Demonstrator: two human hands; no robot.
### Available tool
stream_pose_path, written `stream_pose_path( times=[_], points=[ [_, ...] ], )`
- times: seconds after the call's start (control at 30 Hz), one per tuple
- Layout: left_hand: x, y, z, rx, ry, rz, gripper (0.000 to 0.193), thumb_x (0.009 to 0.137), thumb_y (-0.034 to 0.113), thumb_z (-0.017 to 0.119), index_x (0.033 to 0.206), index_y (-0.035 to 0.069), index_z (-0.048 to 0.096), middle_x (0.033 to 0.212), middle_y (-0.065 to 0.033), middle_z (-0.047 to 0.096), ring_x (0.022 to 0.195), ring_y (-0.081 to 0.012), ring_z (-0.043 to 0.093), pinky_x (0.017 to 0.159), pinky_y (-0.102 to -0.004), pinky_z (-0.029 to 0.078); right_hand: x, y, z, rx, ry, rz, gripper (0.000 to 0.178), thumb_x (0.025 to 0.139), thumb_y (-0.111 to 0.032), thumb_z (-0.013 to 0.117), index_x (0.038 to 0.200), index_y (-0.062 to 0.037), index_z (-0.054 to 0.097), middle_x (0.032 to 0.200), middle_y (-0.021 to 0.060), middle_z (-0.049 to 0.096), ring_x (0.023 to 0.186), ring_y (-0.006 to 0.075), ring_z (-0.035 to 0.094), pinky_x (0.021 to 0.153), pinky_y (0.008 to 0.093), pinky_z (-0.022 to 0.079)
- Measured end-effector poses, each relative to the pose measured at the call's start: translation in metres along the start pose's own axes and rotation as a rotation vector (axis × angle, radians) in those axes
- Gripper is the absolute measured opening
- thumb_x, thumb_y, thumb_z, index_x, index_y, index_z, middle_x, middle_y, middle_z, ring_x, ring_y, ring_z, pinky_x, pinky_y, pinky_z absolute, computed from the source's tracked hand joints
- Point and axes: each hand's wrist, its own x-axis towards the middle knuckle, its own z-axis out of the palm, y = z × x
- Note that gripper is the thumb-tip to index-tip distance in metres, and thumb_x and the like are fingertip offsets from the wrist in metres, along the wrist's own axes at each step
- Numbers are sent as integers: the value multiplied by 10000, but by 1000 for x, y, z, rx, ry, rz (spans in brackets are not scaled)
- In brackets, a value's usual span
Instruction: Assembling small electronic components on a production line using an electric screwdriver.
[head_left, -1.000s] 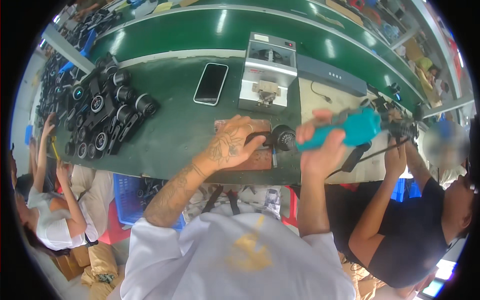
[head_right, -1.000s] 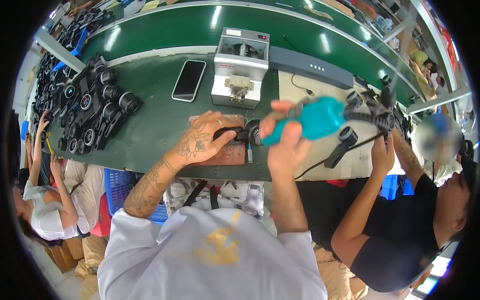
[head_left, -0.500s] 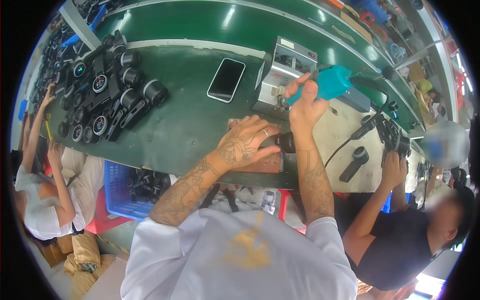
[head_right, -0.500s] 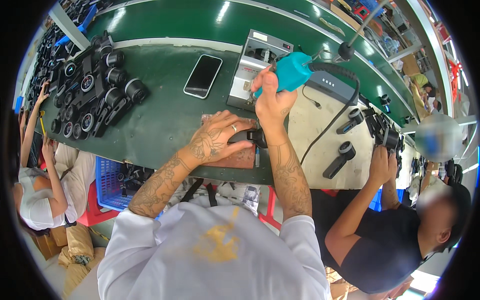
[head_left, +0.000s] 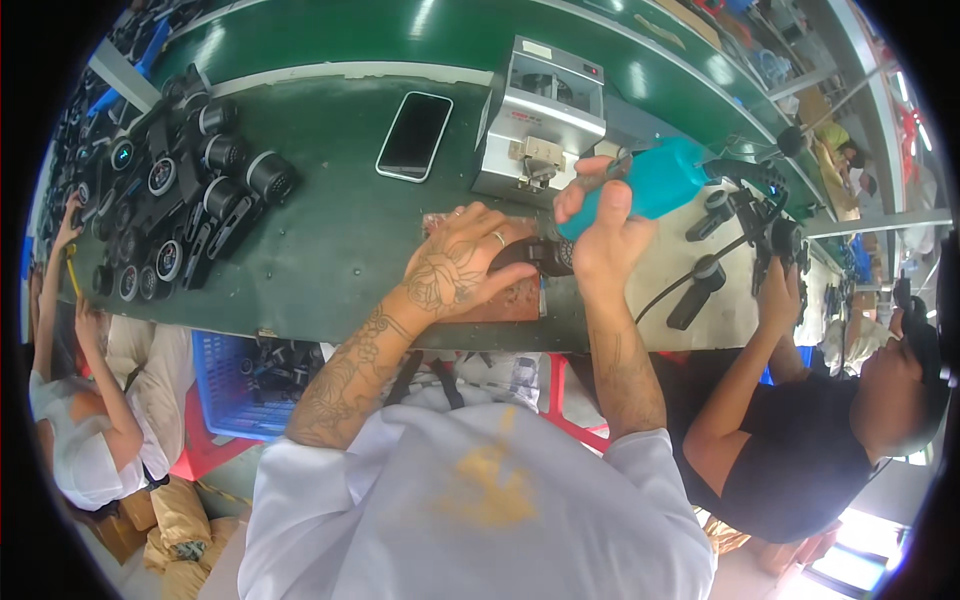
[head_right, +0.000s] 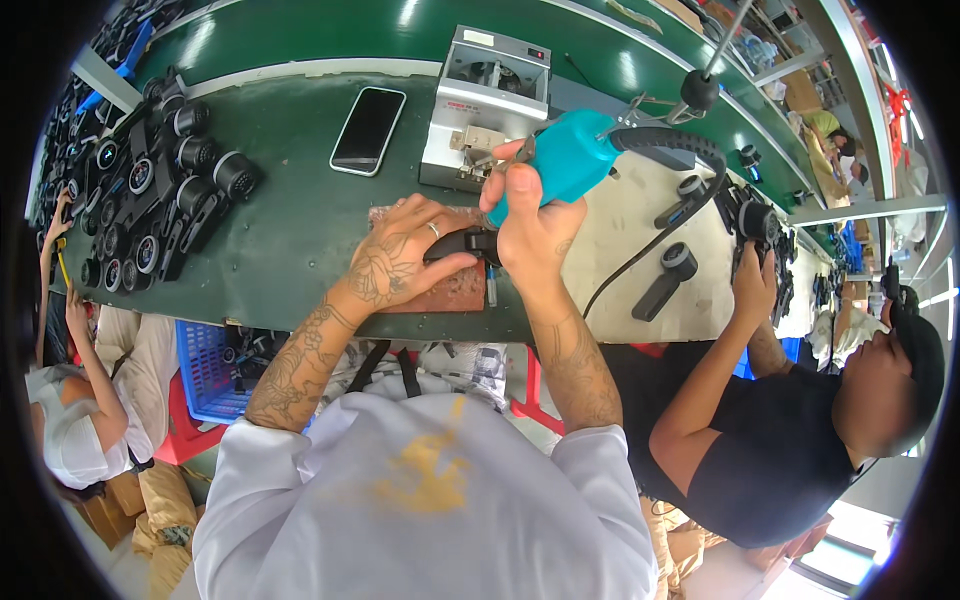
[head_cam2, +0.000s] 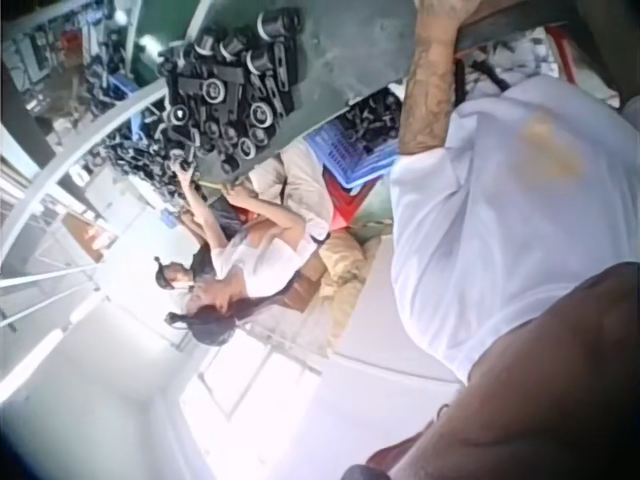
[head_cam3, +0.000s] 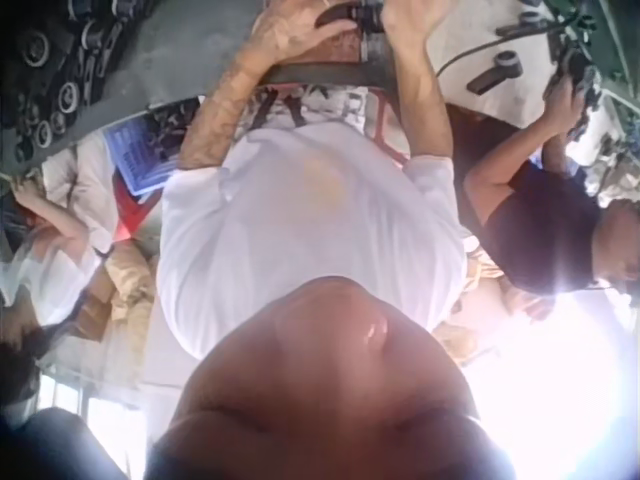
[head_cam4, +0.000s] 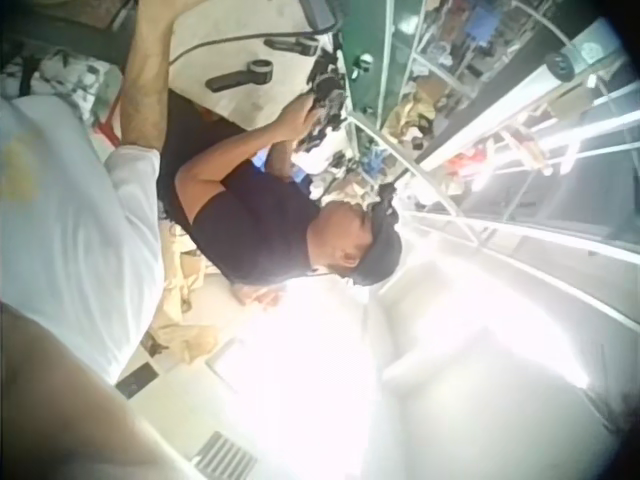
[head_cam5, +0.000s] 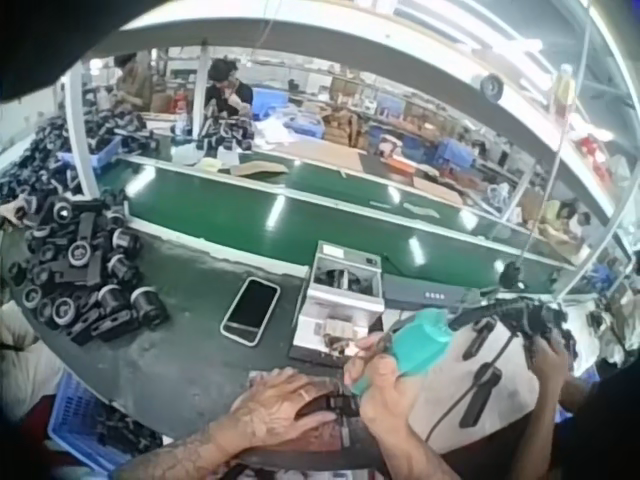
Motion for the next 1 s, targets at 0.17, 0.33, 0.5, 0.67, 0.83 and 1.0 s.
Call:
stream_pose_path(
  times=[0.17,0.33,0.5,0.67,0.83,1.0],
  points=[
    [-2,1,2,8,2,-4,434,897,417,687,1239,152,654,1081,-42,629,1041,-263,574,923,-432,494,-5,13,-2,42,16,16,520,1011,-473,577,1069,44,560,715,71,563,633,182,561,582,310,468],
    [-1,3,0,5,-51,-3,445,903,421,678,1245,139,639,1091,-57,627,1070,-276,572,944,-436,483,-8,22,-4,48,-35,-3,460,1021,-439,573,1013,19,534,735,79,562,630,176,553,584,317,470],
    [2,8,-6,70,-56,-26,410,916,412,659,1186,103,637,1089,-97,622,1068,-303,569,978,-445,454,-6,25,-5,52,-66,-19,432,1027,-422,566,992,6,520,735,80,556,624,171,550,580,321,471],
    [2,9,-9,49,-87,-36,425,916,414,658,1205,105,631,1090,-102,621,1076,-312,568,979,-456,454,-1,17,-1,-7,-35,-15,449,1033,-433,550,1015,15,532,738,83,561,630,168,561,568,311,469],
    [-2,4,-1,39,19,6,389,887,339,707,1204,124,640,1065,-84,621,990,-315,572,884,-444,482,26,9,13,-75,30,-51,523,1041,-481,510,1067,38,572,712,62,568,645,166,580,582,298,472],
    [-1,9,-9,-32,-54,-25,375,963,325,583,1260,99,620,1118,-135,621,1072,-336,568,994,-495,445,52,33,25,7,-10,-279,417,1023,-407,590,1020,10,565,715,64,570,646,174,585,597,312,487]
  ],
)
